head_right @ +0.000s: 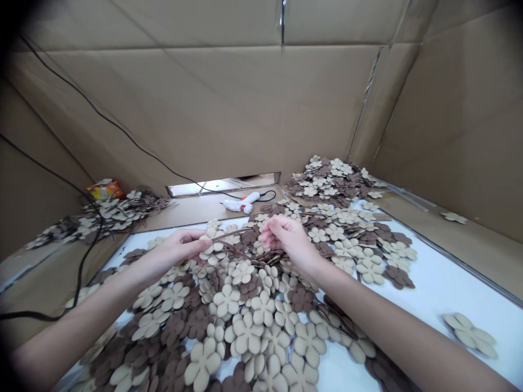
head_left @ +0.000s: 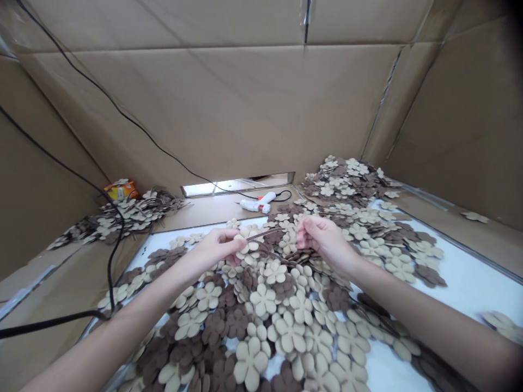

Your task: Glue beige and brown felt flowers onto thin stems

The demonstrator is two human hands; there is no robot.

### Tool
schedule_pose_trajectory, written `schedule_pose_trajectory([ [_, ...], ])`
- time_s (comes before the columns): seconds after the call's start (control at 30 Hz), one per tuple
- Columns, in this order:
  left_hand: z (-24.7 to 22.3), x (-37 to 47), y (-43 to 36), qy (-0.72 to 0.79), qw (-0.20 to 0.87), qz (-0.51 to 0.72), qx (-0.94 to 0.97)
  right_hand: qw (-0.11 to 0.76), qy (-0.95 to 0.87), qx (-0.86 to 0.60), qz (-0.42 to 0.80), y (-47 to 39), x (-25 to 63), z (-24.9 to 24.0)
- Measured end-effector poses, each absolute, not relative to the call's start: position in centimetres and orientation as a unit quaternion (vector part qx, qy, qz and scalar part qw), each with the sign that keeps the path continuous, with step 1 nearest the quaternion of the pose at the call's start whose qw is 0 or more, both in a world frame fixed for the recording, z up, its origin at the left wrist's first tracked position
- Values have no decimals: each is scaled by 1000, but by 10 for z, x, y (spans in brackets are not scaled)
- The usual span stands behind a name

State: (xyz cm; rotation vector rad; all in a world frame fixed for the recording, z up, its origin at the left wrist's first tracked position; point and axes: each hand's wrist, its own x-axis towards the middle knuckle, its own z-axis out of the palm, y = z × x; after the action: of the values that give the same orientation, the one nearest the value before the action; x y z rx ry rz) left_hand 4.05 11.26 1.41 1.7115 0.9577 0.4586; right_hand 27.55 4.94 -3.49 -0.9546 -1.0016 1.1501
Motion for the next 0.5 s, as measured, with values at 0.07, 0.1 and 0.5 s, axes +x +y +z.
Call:
schedule_pose_trajectory([
  [0.07, 13, 41, 113, 401, 536, 198, 716, 606, -434, -408, 527, 49, 275, -35],
  [0.1, 13, 40, 113, 400, 538, 200, 715, 599, -435, -403, 538, 48, 274, -34],
  [0.5, 5, 39, 116, 400, 528, 193, 724, 567, -424, -421, 567, 49, 273, -32],
])
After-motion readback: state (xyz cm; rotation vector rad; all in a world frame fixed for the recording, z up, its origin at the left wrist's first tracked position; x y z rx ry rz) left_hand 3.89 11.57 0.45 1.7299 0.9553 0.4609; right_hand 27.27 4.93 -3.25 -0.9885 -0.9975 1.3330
